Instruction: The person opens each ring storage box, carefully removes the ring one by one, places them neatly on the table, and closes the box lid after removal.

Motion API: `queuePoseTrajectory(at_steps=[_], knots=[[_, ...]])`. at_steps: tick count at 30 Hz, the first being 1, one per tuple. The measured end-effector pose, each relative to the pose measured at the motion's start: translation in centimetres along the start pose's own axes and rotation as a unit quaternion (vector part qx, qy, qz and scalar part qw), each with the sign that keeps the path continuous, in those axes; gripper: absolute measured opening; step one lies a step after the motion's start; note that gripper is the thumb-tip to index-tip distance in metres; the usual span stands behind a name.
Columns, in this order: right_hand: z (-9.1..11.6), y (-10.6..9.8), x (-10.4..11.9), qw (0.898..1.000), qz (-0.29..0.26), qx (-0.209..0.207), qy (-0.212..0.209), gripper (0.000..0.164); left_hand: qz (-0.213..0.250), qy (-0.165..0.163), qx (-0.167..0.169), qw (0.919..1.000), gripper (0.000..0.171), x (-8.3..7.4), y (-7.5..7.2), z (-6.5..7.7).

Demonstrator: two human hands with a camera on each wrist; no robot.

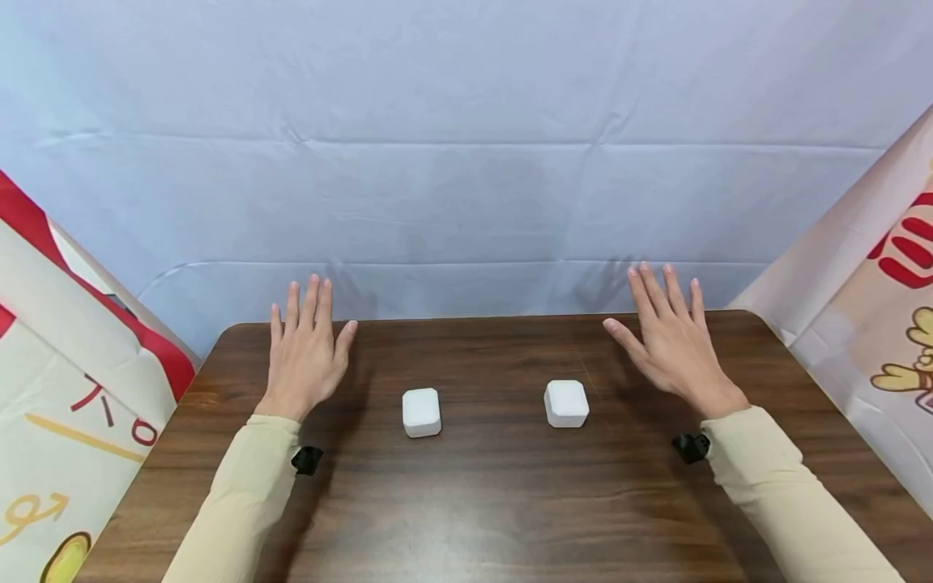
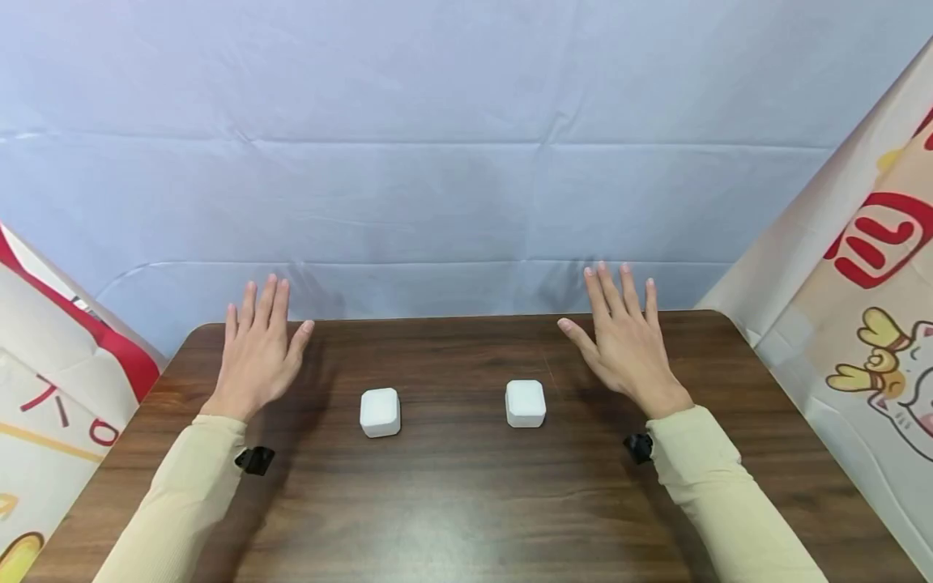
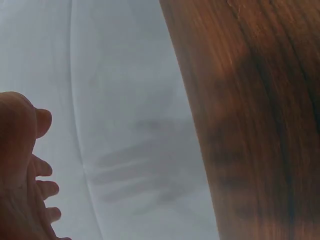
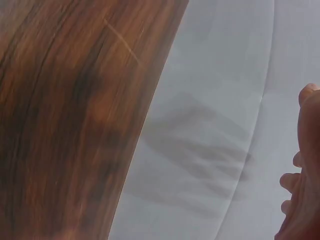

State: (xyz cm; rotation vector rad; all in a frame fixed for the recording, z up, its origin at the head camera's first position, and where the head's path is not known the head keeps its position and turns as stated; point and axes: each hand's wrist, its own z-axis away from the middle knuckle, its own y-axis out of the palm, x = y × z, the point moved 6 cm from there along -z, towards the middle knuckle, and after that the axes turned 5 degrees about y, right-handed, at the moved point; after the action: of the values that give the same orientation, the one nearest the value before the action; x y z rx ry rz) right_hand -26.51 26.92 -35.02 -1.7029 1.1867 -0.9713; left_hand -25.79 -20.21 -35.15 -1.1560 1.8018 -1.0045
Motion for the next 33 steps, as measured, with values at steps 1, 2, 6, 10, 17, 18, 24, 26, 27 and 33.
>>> queuePoseTrajectory(at_steps=[1, 2, 6, 10, 17, 18, 24, 26, 27, 33], knots=[[0.1, 0.1, 0.2, 1.0, 0.0, 0.001, -0.003, 0.082, 0.004, 0.002, 0.001, 1.0, 0.069, -0.1, 0.1, 0.1], [0.3, 0.2, 0.5, 1.0, -0.001, 0.002, -0.006, 0.082, 0.009, 0.004, 0.001, 1.0, 0.07, -0.2, 0.2, 0.2], [1.0, 0.6, 2.2, 1.0, -0.011, 0.005, -0.026, 0.082, 0.029, 0.014, 0.016, 0.9993, 0.071, -0.6, 0.9, 0.9], [1.9, 1.0, 4.7, 0.998, -0.025, -0.007, -0.057, 0.079, 0.067, 0.024, 0.041, 0.9966, 0.069, -1.4, 2.0, 1.7], [3.3, 2.1, 9.6, 0.992, -0.058, 0.015, -0.107, 0.069, 0.17, 0.016, 0.117, 0.9784, 0.068, -2.9, 4.2, 4.0], [3.4, 2.3, 10.2, 0.992, -0.065, 0.023, -0.108, 0.068, 0.182, 0.015, 0.128, 0.9747, 0.067, -3.0, 4.5, 4.4], [3.8, 3.1, 12.9, 0.987, -0.105, 0.058, -0.105, 0.061, 0.23, 0.016, 0.182, 0.9559, 0.066, -4.0, 5.6, 5.7], [3.8, 3.5, 13.7, 0.985, -0.116, 0.065, -0.107, 0.059, 0.238, 0.018, 0.194, 0.9515, 0.068, -4.3, 6.0, 5.9], [3.8, 3.7, 14.2, 0.984, -0.12, 0.069, -0.11, 0.058, 0.239, 0.02, 0.197, 0.9505, 0.07, -4.4, 6.2, 5.9], [3.6, 5.1, 17.6, 0.973, -0.15, 0.104, -0.141, 0.055, 0.236, 0.024, 0.192, 0.9522, 0.071, -5.1, 7.3, 5.7]])
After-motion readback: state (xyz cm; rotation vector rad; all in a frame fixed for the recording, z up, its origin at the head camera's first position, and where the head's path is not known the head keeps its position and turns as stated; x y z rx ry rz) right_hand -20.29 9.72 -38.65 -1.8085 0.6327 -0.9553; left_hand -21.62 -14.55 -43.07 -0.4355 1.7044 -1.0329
